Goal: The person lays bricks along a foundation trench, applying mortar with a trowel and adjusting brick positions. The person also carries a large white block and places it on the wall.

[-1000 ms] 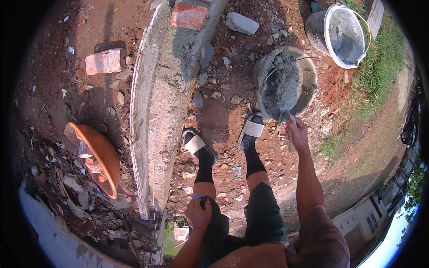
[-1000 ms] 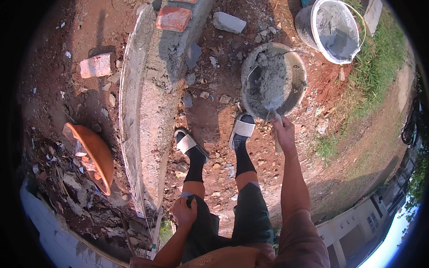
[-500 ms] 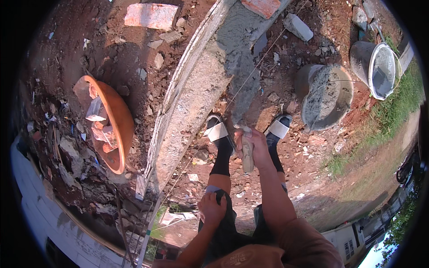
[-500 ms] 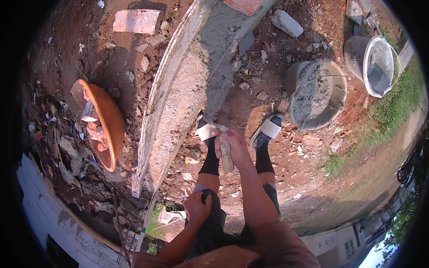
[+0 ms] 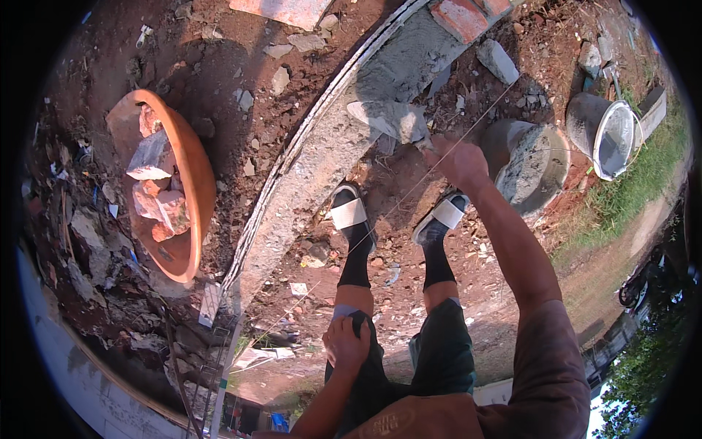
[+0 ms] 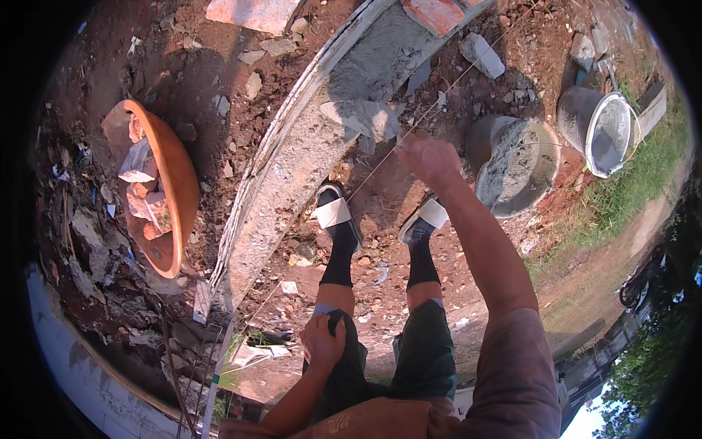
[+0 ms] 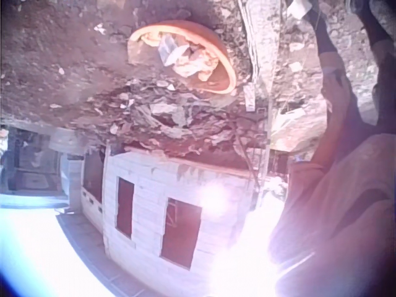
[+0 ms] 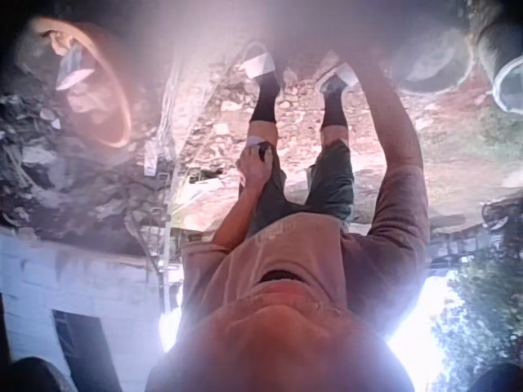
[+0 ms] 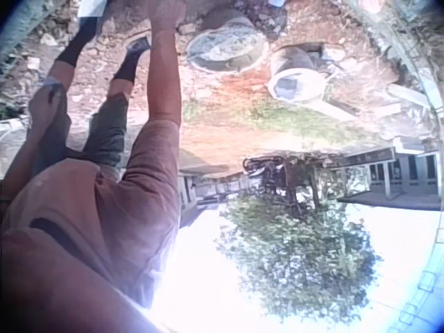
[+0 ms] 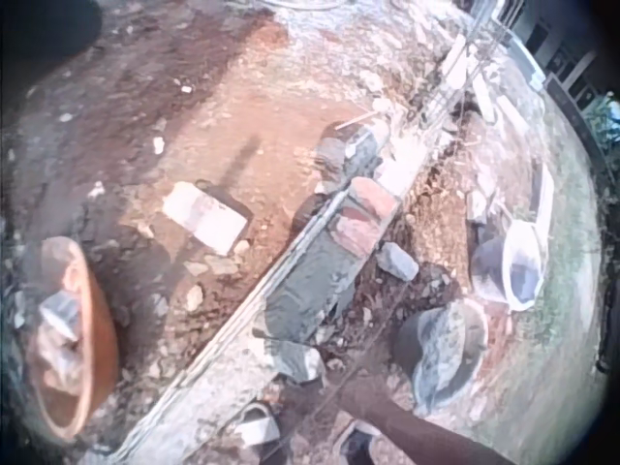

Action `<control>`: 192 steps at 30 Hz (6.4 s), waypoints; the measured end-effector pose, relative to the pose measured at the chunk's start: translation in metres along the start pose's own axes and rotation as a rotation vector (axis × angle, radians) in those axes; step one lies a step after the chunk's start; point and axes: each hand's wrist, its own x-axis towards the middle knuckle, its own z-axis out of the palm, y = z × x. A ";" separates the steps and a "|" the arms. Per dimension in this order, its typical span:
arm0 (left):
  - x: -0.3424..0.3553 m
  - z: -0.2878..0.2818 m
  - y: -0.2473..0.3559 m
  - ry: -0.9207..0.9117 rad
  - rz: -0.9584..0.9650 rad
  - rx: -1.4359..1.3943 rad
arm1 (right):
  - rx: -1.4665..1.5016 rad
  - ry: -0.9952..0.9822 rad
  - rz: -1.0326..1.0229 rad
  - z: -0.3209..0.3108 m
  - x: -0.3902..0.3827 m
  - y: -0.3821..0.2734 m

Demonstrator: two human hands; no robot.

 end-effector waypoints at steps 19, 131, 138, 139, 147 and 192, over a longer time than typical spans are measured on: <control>-0.002 0.004 -0.004 0.061 0.035 -0.066 | 0.599 0.163 0.170 0.087 -0.029 -0.036; 0.271 -0.281 -0.217 1.138 -0.225 -0.812 | 0.457 0.042 0.383 0.079 -0.123 0.044; 0.279 -0.335 -0.229 0.616 0.002 -0.447 | 0.493 -0.006 0.361 0.098 -0.126 0.042; 0.274 -0.336 -0.238 0.727 -0.008 -0.493 | 0.527 -0.022 0.357 0.099 -0.123 0.037; 0.171 -0.340 -0.200 0.928 0.181 -1.319 | 0.832 -0.059 0.212 0.109 -0.106 0.013; 0.337 -0.112 0.216 -0.264 0.132 -1.334 | 1.647 0.277 0.170 0.026 0.054 -0.023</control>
